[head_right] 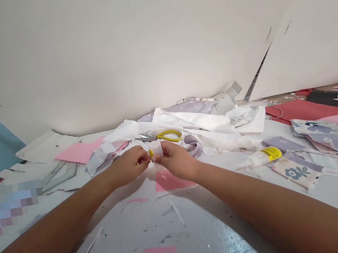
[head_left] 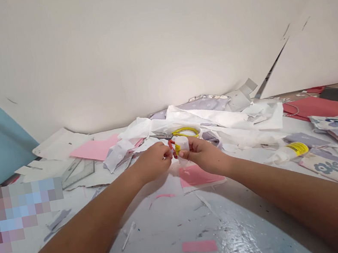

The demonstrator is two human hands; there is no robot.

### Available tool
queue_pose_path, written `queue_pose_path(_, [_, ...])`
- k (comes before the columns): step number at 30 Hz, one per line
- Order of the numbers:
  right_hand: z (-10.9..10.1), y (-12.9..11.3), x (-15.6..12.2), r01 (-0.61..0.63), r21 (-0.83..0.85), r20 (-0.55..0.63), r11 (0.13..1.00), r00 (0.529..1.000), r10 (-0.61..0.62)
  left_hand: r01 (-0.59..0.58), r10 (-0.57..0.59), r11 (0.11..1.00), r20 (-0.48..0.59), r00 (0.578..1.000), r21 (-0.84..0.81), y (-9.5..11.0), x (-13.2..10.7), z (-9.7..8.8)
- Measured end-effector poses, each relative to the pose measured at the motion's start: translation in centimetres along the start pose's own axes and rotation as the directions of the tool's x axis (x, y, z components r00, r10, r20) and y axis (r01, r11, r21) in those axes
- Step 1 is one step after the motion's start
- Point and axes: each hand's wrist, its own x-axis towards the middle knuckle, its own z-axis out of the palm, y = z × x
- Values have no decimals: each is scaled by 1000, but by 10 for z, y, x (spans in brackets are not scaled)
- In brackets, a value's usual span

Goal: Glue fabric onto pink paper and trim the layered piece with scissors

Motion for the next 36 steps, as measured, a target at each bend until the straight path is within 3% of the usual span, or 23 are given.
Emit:
queue_pose_path(4, [-1, -6, 0, -50, -81, -60, 995, 997, 45, 51, -42, 996, 123, 992, -68, -8, 3, 13])
queue_pose_path(9, [9, -7, 3, -31, 96, -10, 995, 999, 32, 83, -63, 989, 159, 985, -120, -9, 7, 20])
queue_pose_path(18, [23, -10, 3, -44, 217, 35, 975, 999, 37, 147, -125, 978, 149, 981, -148, -7, 9, 25])
queue_pose_path(24, [23, -18, -3, -89, 423, 1, 902, 995, 98, 138, -122, 983, 131, 984, -120, -6, 11, 26])
queue_pose_path(32, [-8, -38, 4, 34, 525, -209, 851, 974, 90, 104, -92, 989, 109, 990, -110, -5, 8, 21])
queue_pose_path(34, [-16, -43, 6, 85, 477, -289, 875, 955, 64, 97, -82, 987, 118, 990, -129, -7, 7, 20])
queue_pose_path(36, [-24, -47, 6, 88, 304, -348, 949, 937, 24, 93, -73, 984, 130, 989, -155, -9, 8, 19])
